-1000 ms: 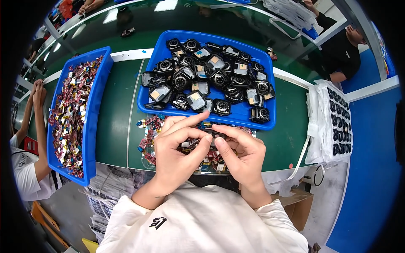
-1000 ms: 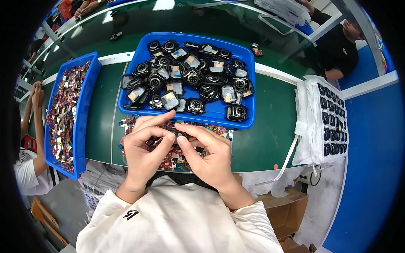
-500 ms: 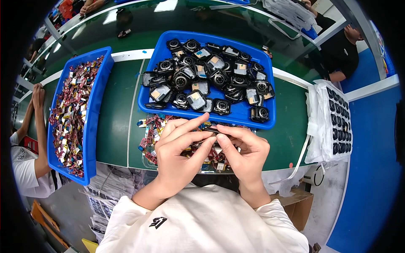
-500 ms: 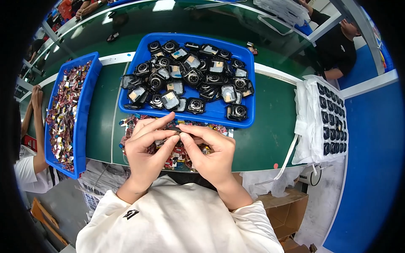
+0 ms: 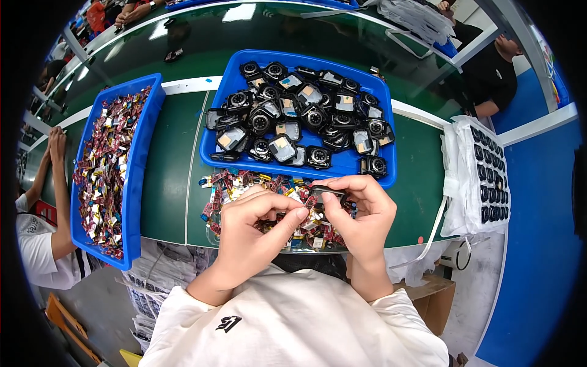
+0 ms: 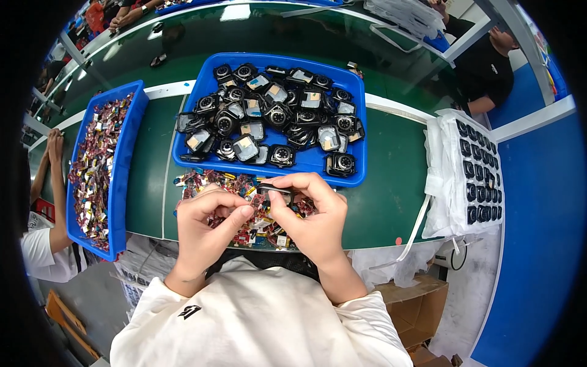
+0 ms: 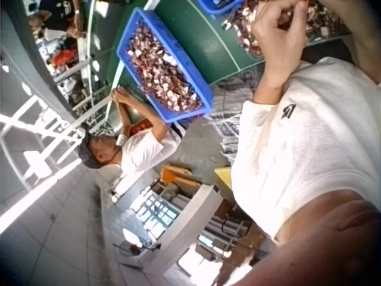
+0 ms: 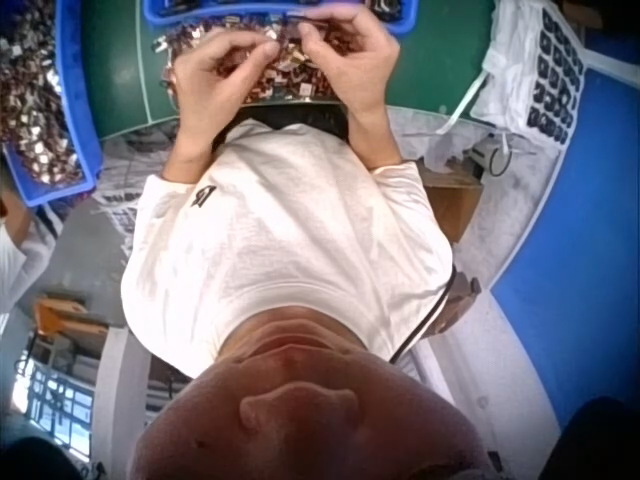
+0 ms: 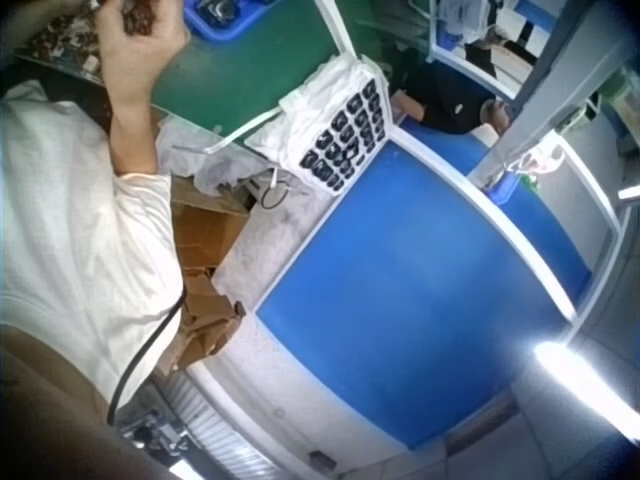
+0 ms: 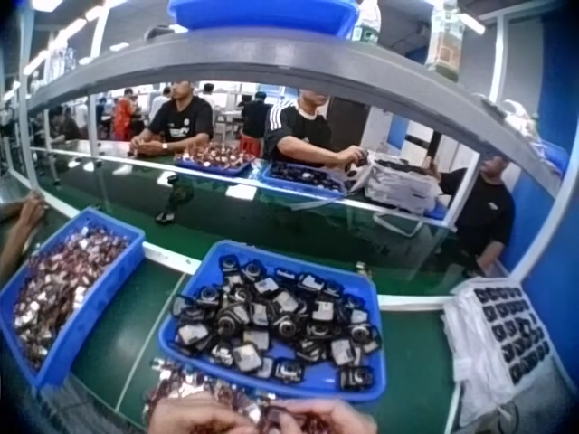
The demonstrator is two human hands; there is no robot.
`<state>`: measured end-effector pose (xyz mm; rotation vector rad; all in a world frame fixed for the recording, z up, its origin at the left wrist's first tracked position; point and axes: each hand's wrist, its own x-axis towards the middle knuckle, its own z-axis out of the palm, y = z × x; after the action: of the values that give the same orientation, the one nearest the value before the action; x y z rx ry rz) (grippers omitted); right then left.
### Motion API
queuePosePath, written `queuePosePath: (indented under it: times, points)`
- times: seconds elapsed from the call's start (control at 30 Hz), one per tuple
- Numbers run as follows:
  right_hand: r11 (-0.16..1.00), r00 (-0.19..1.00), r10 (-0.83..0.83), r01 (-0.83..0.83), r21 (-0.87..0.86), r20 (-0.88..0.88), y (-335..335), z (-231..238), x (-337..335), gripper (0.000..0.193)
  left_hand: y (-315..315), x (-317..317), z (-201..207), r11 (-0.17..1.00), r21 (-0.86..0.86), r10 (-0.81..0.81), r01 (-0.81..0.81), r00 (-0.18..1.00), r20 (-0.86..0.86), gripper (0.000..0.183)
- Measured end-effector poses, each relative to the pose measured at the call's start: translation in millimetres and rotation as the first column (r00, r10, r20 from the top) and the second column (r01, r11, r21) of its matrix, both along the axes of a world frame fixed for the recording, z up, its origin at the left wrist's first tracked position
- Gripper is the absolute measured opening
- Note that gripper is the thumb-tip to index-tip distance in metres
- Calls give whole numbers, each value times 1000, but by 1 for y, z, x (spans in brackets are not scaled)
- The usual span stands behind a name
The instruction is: Manually assembling small colorful components onto black circular bases at a production line.
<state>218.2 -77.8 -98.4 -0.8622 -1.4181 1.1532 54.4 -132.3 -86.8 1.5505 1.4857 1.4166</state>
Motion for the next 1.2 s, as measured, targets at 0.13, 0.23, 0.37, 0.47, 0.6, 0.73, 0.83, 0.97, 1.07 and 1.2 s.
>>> queuePosePath:
  times: [0.13, 0.23, 0.37, 0.47, 0.6, 0.73, 0.83, 0.97, 1.07, 1.2]
  points:
    - [969, 990, -69, 37, 244, 127, 1, -2, -1, 16, 2, 1, -6, 960, -183, -77, 210, 833, 548, 10]
    - [984, 999, 0, -9, 178, 51, -2, -2, -3, 15, 4, 3, -12, 964, -169, -78, 203, 830, 552, 10]
    - [987, 998, 61, -59, 150, -7, -4, -2, -3, 16, 4, 3, -7, 979, -159, -22, 125, 846, 533, 11]
    - [981, 975, 166, -149, 121, -146, -4, 0, 1, 19, 8, 7, -8, 998, -66, 35, -11, 927, 374, 15]
    - [989, 991, 112, -118, 90, 70, -4, 4, 9, 19, 6, 4, -7, 998, -32, -48, 56, 977, 208, 14]
    - [781, 824, 346, -518, 349, 448, 17, 25, 34, 22, 6, -9, -5, 967, -12, -253, 256, 961, 112, 9]
    - [654, 686, 593, -716, 244, 422, 17, 35, 40, 13, 7, -11, 7, 886, -30, -462, 463, 886, 29, 11]
    - [573, 594, 726, -801, 174, 346, 23, 34, 42, 7, 10, -9, 8, 816, -39, -576, 577, 817, 31, 16]
    - [655, 672, 645, -731, 189, 365, 43, 39, 44, 7, 9, -7, 6, 918, -87, -373, 388, 916, 146, 25]
    - [924, 906, 31, -187, 334, 422, 108, 41, 64, 13, 9, -16, 1, 992, 72, -108, 102, 991, 80, 23]
